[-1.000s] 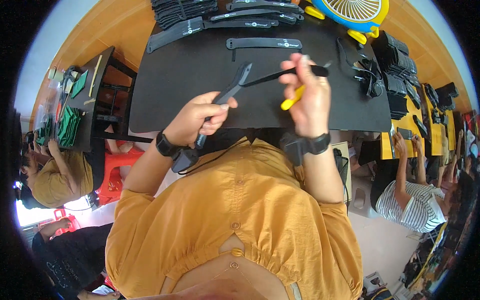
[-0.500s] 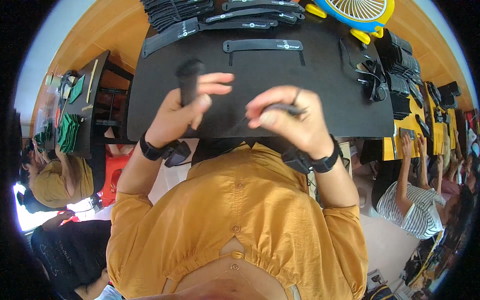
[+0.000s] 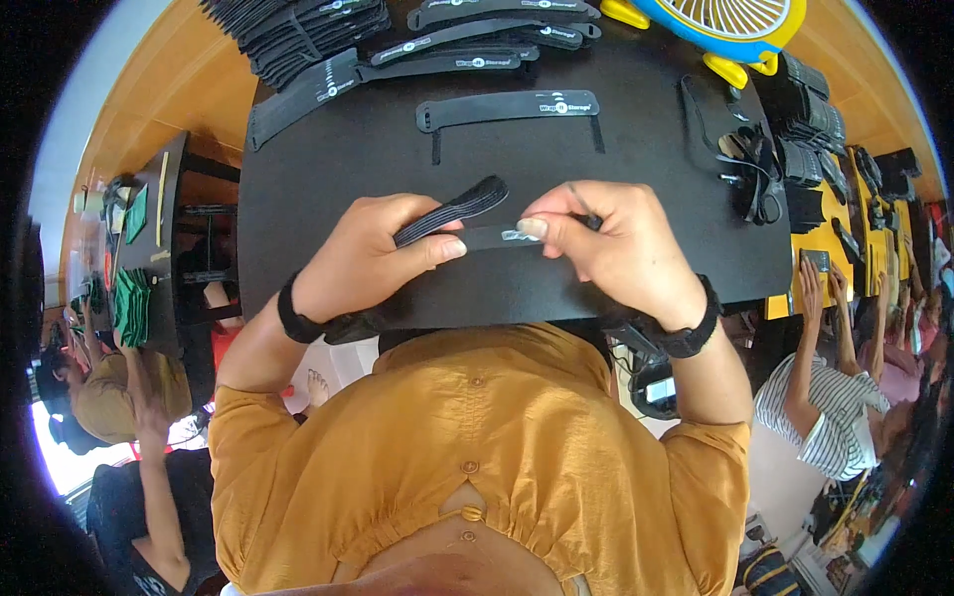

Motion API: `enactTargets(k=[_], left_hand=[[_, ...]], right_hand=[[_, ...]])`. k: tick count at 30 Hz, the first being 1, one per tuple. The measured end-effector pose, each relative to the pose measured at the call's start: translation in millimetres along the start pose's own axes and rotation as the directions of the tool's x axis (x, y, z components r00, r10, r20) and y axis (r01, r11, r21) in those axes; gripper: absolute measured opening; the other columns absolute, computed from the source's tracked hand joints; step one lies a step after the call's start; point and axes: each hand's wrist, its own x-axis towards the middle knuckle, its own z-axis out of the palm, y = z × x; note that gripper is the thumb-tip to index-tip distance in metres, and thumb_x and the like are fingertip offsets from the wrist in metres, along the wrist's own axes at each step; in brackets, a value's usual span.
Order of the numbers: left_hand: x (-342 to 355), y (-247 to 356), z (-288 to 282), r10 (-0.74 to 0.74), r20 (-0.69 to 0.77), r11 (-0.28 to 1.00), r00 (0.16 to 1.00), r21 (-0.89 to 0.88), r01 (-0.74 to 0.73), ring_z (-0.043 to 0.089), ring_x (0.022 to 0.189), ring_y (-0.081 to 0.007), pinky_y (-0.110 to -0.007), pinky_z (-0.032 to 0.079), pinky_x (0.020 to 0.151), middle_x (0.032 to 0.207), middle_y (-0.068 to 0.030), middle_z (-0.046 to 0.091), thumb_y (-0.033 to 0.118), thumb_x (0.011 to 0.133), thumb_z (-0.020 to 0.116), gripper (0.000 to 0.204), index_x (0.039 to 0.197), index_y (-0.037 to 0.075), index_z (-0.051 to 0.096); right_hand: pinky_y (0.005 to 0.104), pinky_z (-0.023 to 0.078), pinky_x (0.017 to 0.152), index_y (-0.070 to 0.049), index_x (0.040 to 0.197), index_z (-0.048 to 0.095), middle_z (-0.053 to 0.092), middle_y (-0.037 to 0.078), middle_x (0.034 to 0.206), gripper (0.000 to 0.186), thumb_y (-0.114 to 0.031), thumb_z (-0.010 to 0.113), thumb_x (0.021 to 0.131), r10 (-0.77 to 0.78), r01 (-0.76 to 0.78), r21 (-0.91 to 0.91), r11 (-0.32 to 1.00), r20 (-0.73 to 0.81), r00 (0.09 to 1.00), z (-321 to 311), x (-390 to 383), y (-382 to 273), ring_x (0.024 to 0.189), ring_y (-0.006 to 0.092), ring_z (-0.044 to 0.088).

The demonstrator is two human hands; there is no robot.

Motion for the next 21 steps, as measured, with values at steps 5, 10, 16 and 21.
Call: enactTargets(k=[5,10,16,21], left_hand=[[14,-31,-29,-0.236,0.108,0.899,0.966,-0.354,0.259,0.062,0.071,-0.0101,-0.026,0.050,0.067,0.079,-0.0033,0.067,0.022,0.092,0.068,0.023,0.099,0.001,0.068],[40,-50,-48,-0.263,0.084,0.924,0.961,-0.266,0.276,0.059,0.064,-0.0078,-0.023,0.047,0.059,0.077,-0.0016,0.065,0.023,0.092,0.068,0.023,0.102,0.003,0.068],[70,-56,-62,-0.411,0.069,0.893,0.909,-0.172,0.417,0.052,0.051,-0.0040,-0.018,0.036,0.044,0.069,0.0010,0.062,0.027,0.088,0.072,0.027,0.102,0.005,0.069],[81,-68,-54,-0.434,0.027,0.890,0.900,-0.144,0.433,0.058,0.054,-0.0082,-0.022,0.043,0.048,0.069,-0.0026,0.064,0.029,0.085,0.074,0.031,0.092,0.000,0.067]], right_hand=[[0.0171,0.036,0.044,-0.001,0.093,0.070,0.060,-0.002,0.068,0.014,-0.015,0.072,0.089,0.106,-0.117,-0.080,0.990,-0.131,0.986,-29,28,1,0.050,0.0012,0.046],[0.0170,0.039,0.048,-0.001,0.102,0.067,0.062,-0.001,0.074,0.015,-0.011,0.068,0.092,0.154,-0.157,-0.042,0.987,-0.078,0.985,-50,61,8,0.054,0.0022,0.049],[0.0182,0.039,0.047,-0.001,0.099,0.066,0.062,0.000,0.074,0.013,-0.012,0.068,0.091,0.236,-0.246,-0.129,0.961,-0.087,0.968,-73,94,17,0.052,0.0035,0.049],[0.0202,0.037,0.045,-0.002,0.091,0.065,0.061,0.000,0.068,0.017,-0.017,0.071,0.090,0.299,-0.318,-0.181,0.931,-0.126,0.946,-84,102,32,0.049,0.0041,0.048]])
